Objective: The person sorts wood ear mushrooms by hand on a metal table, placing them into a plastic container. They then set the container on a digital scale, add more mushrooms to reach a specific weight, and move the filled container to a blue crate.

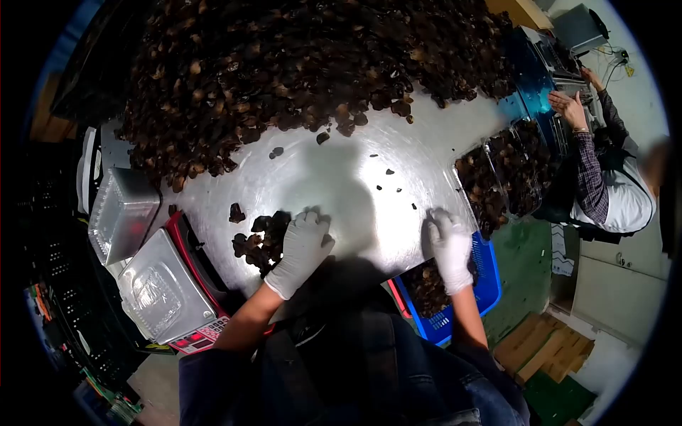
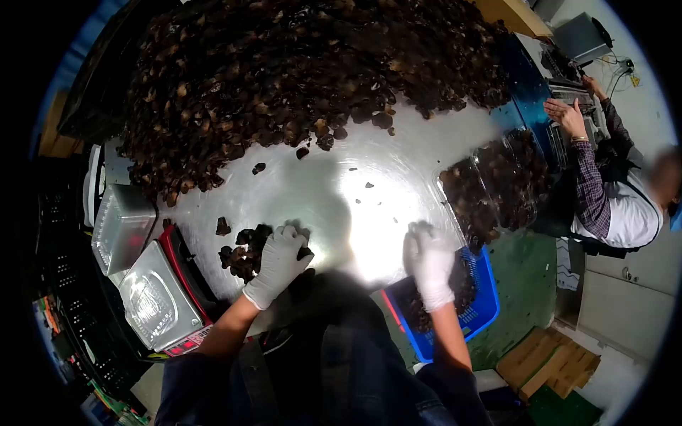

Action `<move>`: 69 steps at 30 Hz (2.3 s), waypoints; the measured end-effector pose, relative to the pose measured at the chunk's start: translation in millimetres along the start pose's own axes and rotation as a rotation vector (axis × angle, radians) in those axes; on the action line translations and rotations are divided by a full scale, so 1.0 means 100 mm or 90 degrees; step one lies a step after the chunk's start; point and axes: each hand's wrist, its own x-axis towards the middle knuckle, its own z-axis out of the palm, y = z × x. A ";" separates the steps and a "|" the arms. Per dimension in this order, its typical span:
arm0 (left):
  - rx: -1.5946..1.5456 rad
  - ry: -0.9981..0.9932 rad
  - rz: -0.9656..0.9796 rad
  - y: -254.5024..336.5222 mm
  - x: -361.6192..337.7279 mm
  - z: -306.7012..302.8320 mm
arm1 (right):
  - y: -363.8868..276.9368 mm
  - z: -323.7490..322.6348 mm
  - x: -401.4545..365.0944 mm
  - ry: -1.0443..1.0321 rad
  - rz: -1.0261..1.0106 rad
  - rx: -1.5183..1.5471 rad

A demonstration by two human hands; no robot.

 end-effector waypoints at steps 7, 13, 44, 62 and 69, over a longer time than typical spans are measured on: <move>-0.118 0.160 -0.118 -0.19 0.57 -0.21 | -0.87 1.28 0.93 -0.127 -0.095 0.066; -0.012 0.337 -0.342 -0.71 1.02 0.10 | -0.46 0.89 0.41 -0.157 0.051 -0.043; -0.507 0.140 -0.443 -0.72 0.78 -0.01 | -0.74 0.99 1.22 -0.125 0.306 0.730; -0.144 0.030 -0.152 -0.55 0.71 0.06 | -1.38 1.35 0.52 -0.056 -0.143 0.473; -0.239 0.010 -0.165 -0.47 0.06 -0.24 | -1.34 1.24 1.54 0.080 -0.021 0.370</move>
